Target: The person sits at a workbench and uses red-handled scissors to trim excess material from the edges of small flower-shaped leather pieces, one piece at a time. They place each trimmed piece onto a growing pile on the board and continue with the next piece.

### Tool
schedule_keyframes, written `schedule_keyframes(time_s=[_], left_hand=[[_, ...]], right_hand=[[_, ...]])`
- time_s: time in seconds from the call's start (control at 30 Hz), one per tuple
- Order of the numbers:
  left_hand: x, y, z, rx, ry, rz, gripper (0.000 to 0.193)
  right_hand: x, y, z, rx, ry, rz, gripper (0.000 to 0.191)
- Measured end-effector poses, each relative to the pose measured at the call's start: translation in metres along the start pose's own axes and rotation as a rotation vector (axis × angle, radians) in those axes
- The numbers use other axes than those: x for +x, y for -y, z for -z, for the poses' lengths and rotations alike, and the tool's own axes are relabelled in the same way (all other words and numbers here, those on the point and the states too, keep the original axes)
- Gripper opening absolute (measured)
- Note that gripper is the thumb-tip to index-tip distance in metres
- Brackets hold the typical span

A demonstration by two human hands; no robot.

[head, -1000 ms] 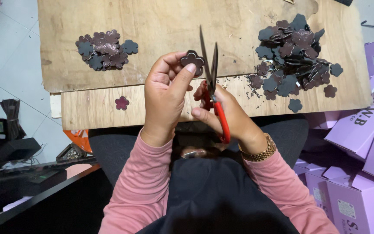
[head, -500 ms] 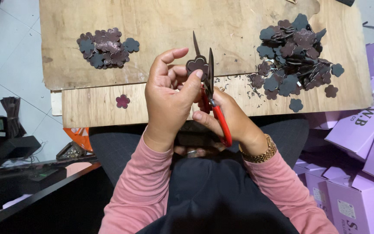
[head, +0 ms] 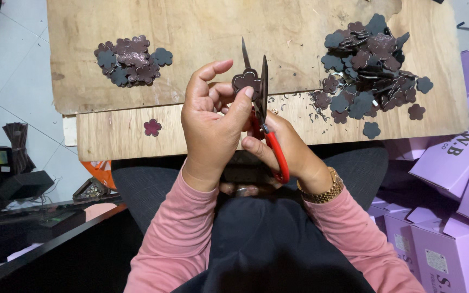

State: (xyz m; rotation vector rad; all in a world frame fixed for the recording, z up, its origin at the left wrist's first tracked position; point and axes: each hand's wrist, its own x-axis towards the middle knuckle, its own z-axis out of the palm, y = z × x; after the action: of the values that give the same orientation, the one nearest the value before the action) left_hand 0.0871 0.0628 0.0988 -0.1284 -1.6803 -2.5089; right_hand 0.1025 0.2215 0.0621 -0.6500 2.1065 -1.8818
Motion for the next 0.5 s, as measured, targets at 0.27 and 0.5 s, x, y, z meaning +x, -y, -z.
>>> schedule_keyframes(time_s=[0.27, 0.5], left_hand=[[0.0011, 0.0028, 0.0027, -0.014, 0.011, 0.001, 0.038], [0.0052, 0.0098, 0.0047, -0.044, 0.014, 0.016, 0.014]], right_hand=[[-0.0018, -0.0028, 0.0012, 0.051, 0.011, 0.003, 0.063], [-0.0051, -0.0053, 0.0029, 0.067, 0.012, 0.001, 0.070]])
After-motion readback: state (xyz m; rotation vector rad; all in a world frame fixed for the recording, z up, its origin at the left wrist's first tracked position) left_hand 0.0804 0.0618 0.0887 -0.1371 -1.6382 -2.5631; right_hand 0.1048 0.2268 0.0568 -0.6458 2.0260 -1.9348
